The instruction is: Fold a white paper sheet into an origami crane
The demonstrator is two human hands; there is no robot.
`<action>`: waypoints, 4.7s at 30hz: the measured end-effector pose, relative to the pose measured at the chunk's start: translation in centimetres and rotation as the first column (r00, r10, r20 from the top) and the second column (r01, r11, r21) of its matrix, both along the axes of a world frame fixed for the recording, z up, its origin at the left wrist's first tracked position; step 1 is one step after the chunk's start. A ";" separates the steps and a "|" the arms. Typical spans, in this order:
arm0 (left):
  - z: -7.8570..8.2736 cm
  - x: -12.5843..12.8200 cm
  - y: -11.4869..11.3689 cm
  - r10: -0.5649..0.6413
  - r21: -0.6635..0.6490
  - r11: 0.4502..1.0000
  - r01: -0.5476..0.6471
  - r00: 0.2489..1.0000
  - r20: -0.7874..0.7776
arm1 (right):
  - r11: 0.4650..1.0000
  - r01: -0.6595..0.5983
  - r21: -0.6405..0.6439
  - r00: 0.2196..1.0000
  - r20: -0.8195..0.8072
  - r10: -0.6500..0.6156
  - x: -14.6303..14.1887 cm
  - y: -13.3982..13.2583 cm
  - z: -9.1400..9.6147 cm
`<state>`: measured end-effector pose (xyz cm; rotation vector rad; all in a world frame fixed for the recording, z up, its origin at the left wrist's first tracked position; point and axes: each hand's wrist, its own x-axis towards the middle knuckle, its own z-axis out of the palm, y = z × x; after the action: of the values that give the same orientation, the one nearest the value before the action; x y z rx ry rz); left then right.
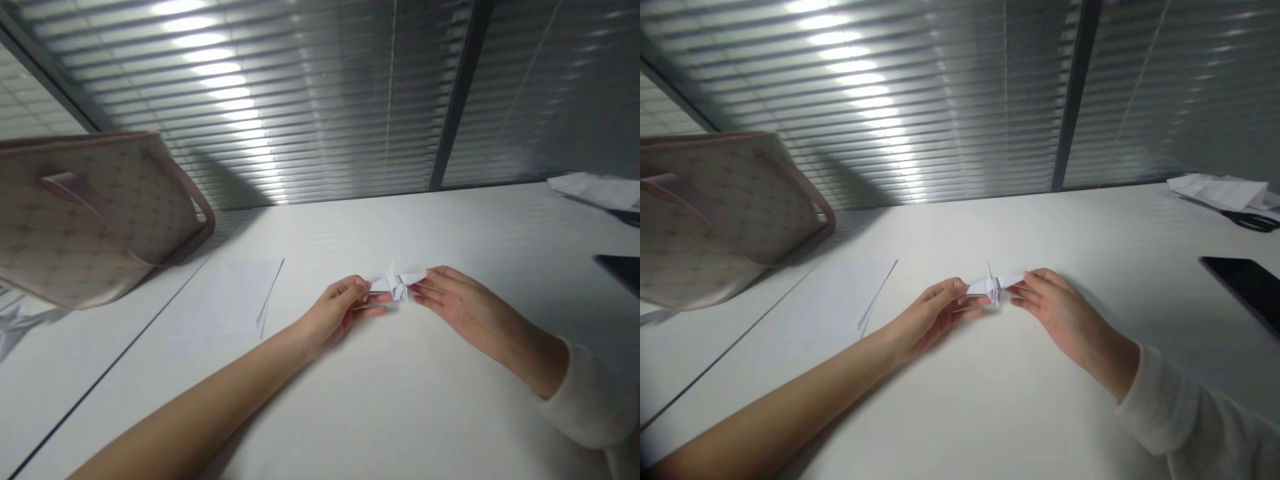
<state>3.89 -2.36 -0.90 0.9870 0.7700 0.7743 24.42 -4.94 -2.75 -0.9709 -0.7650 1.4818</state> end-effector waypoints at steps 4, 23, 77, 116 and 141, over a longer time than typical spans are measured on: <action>-0.4 0.1 0.1 0.012 -0.085 0.996 -0.005 0.996 0.085 | 0.999 -0.034 -0.002 0.997 -0.065 0.034 0.0 0.0 0.1; -0.8 -0.2 0.8 0.010 -0.288 0.956 0.060 0.972 0.235 | 0.998 -0.056 0.023 0.989 0.135 0.052 0.1 -0.2 -1.1; -1.0 -0.3 0.5 -0.097 -0.235 0.958 0.163 0.958 0.269 | 0.952 -0.231 0.200 0.873 0.475 0.112 -0.2 -0.4 -0.2; -0.5 -0.5 2.3 0.091 -0.203 0.977 -0.064 0.988 0.123 | 0.921 -0.390 0.009 0.874 0.318 0.367 -1.0 -1.5 1.2; -1.1 -0.9 2.3 0.123 -0.156 0.984 -0.090 0.968 0.217 | 0.990 0.134 -0.053 0.826 0.557 -0.082 8.4 0.5 -1.0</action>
<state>3.02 -0.07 -2.05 0.7162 0.6747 0.8939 32.86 -4.46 -3.74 -1.5247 -1.0406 1.1418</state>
